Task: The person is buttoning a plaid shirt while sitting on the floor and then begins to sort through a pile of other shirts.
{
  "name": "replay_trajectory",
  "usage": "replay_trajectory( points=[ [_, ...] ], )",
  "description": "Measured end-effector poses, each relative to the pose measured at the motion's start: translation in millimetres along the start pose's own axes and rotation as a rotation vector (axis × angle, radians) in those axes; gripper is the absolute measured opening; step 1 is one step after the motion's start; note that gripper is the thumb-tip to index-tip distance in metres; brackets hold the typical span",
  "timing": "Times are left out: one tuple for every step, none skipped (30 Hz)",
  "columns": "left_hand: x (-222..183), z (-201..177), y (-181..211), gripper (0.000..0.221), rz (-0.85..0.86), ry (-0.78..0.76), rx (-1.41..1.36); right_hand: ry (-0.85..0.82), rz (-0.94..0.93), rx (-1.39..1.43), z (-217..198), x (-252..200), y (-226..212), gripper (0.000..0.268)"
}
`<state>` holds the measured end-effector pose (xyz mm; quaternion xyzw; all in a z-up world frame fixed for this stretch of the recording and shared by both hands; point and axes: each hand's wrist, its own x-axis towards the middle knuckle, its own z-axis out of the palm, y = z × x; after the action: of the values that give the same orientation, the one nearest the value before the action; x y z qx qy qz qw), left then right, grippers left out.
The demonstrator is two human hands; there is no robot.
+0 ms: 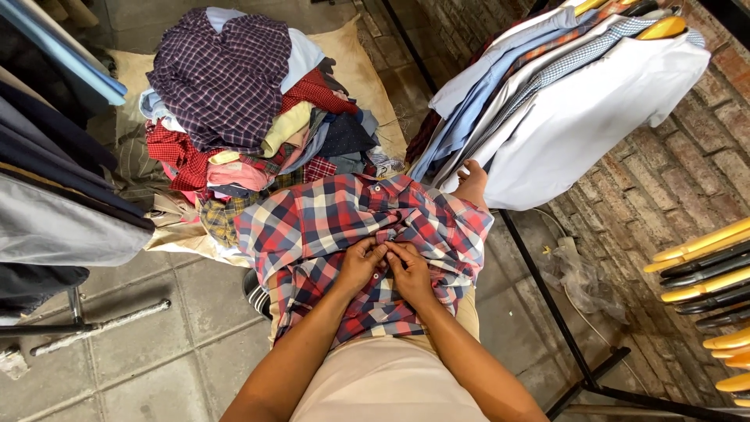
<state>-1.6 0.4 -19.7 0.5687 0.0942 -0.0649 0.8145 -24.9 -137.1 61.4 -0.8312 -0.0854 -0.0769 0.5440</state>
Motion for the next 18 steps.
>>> replay_trajectory(
  points=[
    [-2,0,5,0.022,0.001,0.000,0.001,0.000,-0.001,0.001,-2,-1,-7,0.024],
    [-2,0,9,0.020,0.015,0.050,0.059,-0.043,-0.032,-0.126,-4,-1,-14,0.035],
    [-3,1,14,0.019,0.030,0.100,0.118,-0.086,-0.064,-0.254,-6,-1,-21,0.049],
    [-6,4,23,0.019,0.035,0.099,0.119,-0.083,-0.068,-0.253,-10,-1,-27,0.049],
    [-9,7,33,0.022,0.037,0.168,0.164,-0.114,-0.030,-0.433,-16,-1,-33,0.045],
    [-14,11,41,0.025,0.036,0.233,0.208,-0.142,0.014,-0.614,-21,-3,-38,0.042],
    [-19,15,51,0.025,0.037,0.227,0.210,-0.136,0.016,-0.615,-31,1,-46,0.042],
    [-25,18,62,0.021,0.081,0.217,0.243,-0.196,0.142,-0.782,-39,5,-54,0.033],
    [-31,21,74,0.018,0.125,0.206,0.275,-0.255,0.271,-0.946,-48,8,-62,0.025],
    [-40,23,92,0.018,0.127,0.203,0.279,-0.251,0.272,-0.944,-55,10,-49,0.025],
    [-49,24,110,0.028,0.111,0.121,0.415,-0.266,0.404,-0.969,-62,11,-35,0.023],
    [-59,25,128,0.039,0.093,0.039,0.551,-0.282,0.536,-0.993,-69,12,-21,0.021],
    [-65,17,129,0.039,0.094,0.038,0.553,-0.281,0.537,-0.991,-77,13,-38,0.021],
    [-71,9,129,0.034,0.097,-0.047,0.867,-0.274,0.588,-0.871,-86,14,-54,0.017],
    [-77,1,130,0.029,0.100,-0.134,1.181,-0.266,0.638,-0.751,-94,15,-71,0.014],
    [-79,-3,118,0.029,0.100,-0.133,1.181,-0.266,0.636,-0.751,-97,12,-75,0.014],
    [-81,-8,106,0.030,0.156,-0.121,1.242,-0.276,0.652,-0.643,-100,9,-79,0.019],
    [-81,-13,96,0.032,0.216,-0.106,1.305,-0.284,0.664,-0.533,-101,7,-83,0.024]
  ],
)
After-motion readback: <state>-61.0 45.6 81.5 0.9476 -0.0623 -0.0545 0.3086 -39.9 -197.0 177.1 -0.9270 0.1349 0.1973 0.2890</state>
